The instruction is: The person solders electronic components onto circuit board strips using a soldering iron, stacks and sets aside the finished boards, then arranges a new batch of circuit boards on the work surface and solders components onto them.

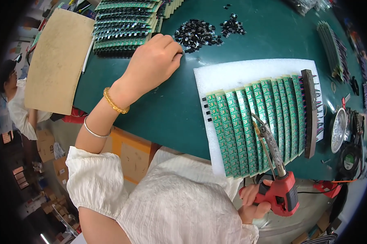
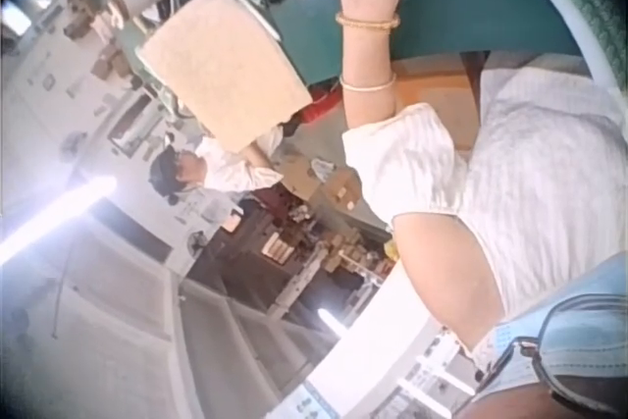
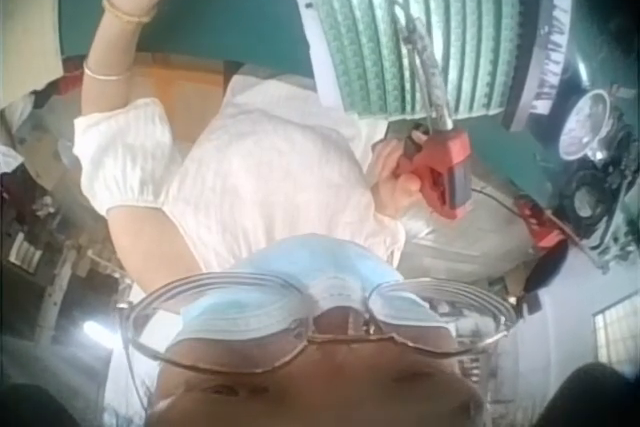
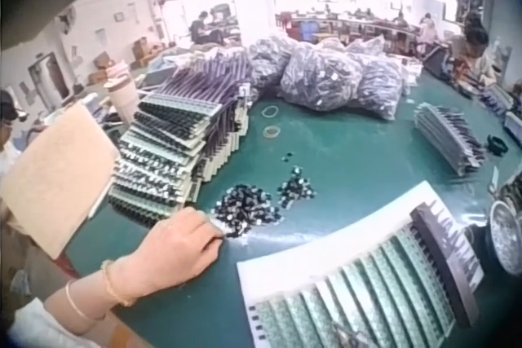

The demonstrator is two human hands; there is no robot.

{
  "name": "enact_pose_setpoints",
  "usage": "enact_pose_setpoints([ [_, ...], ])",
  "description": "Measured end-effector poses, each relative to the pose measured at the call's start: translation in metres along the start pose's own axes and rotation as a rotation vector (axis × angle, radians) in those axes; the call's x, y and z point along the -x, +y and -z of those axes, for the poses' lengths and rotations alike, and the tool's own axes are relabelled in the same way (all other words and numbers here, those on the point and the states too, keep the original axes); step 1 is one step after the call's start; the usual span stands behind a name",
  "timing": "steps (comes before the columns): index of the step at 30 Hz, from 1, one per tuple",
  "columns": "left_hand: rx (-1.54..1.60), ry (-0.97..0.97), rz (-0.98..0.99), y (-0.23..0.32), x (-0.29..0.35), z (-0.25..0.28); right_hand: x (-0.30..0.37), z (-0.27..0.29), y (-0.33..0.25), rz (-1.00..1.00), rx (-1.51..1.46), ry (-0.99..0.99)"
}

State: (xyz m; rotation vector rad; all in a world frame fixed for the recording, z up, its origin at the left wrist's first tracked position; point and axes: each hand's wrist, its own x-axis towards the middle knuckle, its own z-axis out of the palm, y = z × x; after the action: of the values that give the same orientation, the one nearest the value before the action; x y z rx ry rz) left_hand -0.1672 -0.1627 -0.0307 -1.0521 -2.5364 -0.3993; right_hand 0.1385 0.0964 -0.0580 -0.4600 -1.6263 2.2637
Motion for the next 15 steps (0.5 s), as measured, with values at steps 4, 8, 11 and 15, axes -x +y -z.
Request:
enact_pose_setpoints([
  [4, -0.073, -0.026, -0.054, -0.001, -0.002, 0.000, -0.003, -0.005, -0.004, -0.015, 0.017, -0.015],
  [8, -0.022, -0.066, -0.003, 0.001, -0.003, 0.001, -0.006, -0.006, -0.008, -0.023, 0.036, -0.022],
  [11, 0.064, -0.061, 0.055, 0.003, 0.001, 0.002, -0.005, -0.009, -0.011, -0.032, 0.052, -0.014],
  [15, 0.204, -0.022, 0.066, 0.007, 0.005, 0.001, -0.006, -0.013, -0.013, -0.053, 0.068, -0.024],
])
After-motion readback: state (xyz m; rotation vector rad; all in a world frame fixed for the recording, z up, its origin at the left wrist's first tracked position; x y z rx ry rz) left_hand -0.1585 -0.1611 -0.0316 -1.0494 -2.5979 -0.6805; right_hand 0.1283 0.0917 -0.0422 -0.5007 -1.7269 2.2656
